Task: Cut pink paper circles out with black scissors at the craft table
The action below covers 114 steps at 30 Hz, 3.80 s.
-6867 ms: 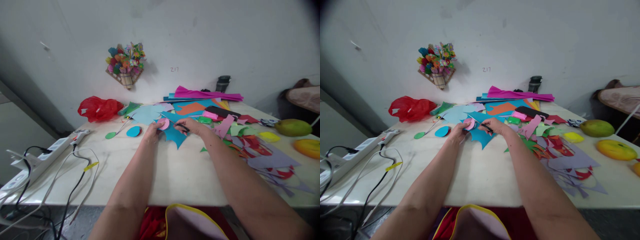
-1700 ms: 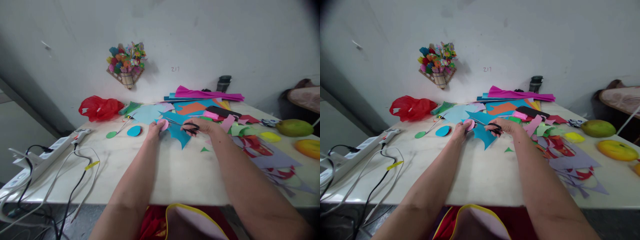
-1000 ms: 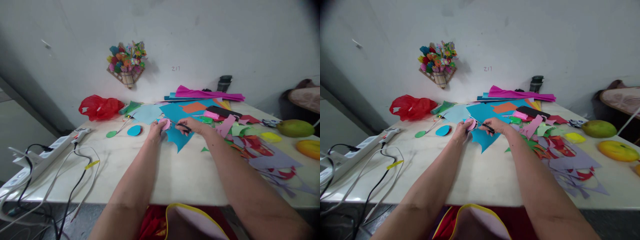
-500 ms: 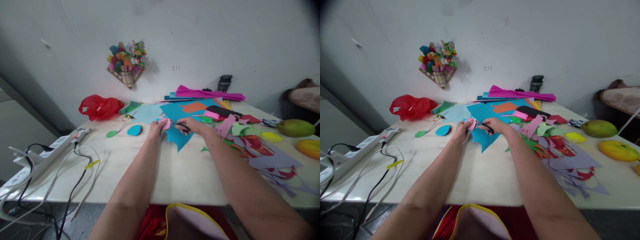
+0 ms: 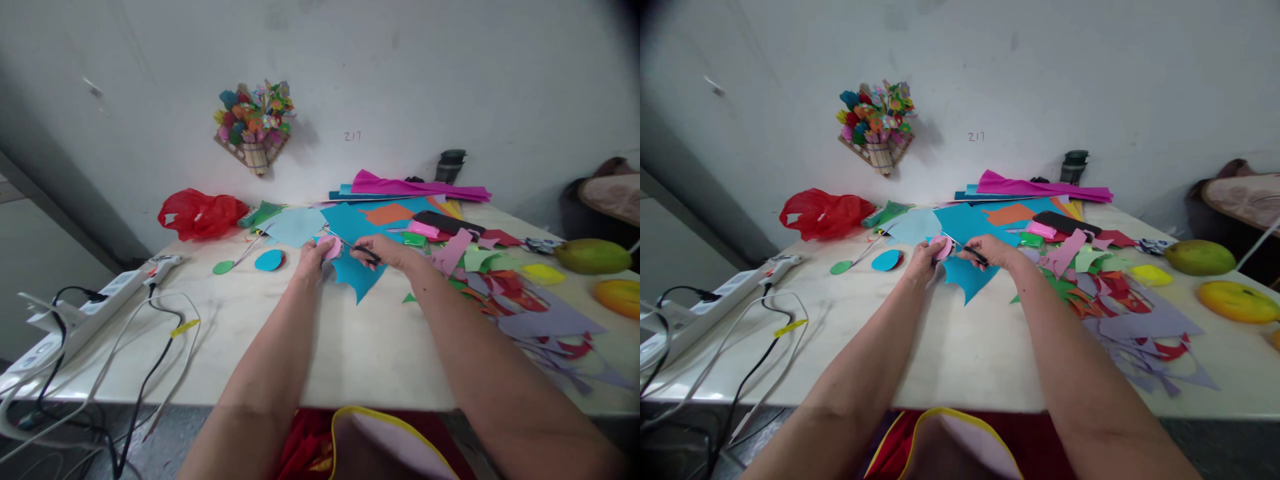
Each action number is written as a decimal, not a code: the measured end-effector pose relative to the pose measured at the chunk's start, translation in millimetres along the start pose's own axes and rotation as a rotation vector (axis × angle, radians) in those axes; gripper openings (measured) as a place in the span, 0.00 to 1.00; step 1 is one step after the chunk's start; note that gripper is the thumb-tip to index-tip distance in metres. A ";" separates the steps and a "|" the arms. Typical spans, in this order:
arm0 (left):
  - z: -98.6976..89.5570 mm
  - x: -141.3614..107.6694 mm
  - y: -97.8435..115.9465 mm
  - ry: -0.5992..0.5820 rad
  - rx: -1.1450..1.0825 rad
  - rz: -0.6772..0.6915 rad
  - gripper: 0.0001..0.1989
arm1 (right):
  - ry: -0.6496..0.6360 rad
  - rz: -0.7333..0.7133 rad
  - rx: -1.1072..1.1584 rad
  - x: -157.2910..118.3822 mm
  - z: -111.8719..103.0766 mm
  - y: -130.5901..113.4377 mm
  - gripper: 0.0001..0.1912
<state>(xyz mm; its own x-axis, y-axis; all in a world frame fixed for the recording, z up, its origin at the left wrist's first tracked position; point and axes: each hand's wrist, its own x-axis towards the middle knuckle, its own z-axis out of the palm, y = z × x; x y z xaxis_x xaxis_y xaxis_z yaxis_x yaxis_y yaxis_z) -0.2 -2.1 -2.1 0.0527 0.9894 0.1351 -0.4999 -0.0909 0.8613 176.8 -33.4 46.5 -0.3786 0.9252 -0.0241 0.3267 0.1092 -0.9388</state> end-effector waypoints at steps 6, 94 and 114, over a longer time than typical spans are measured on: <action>-1.7 2.7 -1.1 0.005 0.010 -0.010 0.17 | -0.014 -0.007 0.014 5.2 -3.5 8.0 0.09; -15.0 3.0 7.7 -0.083 0.188 0.015 0.15 | 0.075 -0.072 0.043 11.4 -2.6 16.8 0.06; -4.6 -5.7 8.8 -0.333 0.427 -0.044 0.17 | 0.286 -0.256 0.194 20.8 15.0 7.3 0.21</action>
<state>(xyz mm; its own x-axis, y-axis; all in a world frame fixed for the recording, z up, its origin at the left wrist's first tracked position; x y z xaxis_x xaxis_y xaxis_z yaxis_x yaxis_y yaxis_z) -8.9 -8.1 2.5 0.3717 0.9103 0.1823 -0.0985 -0.1566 0.9827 158.3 -18.8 33.9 -0.1619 0.9435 0.2891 0.0738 0.3037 -0.9499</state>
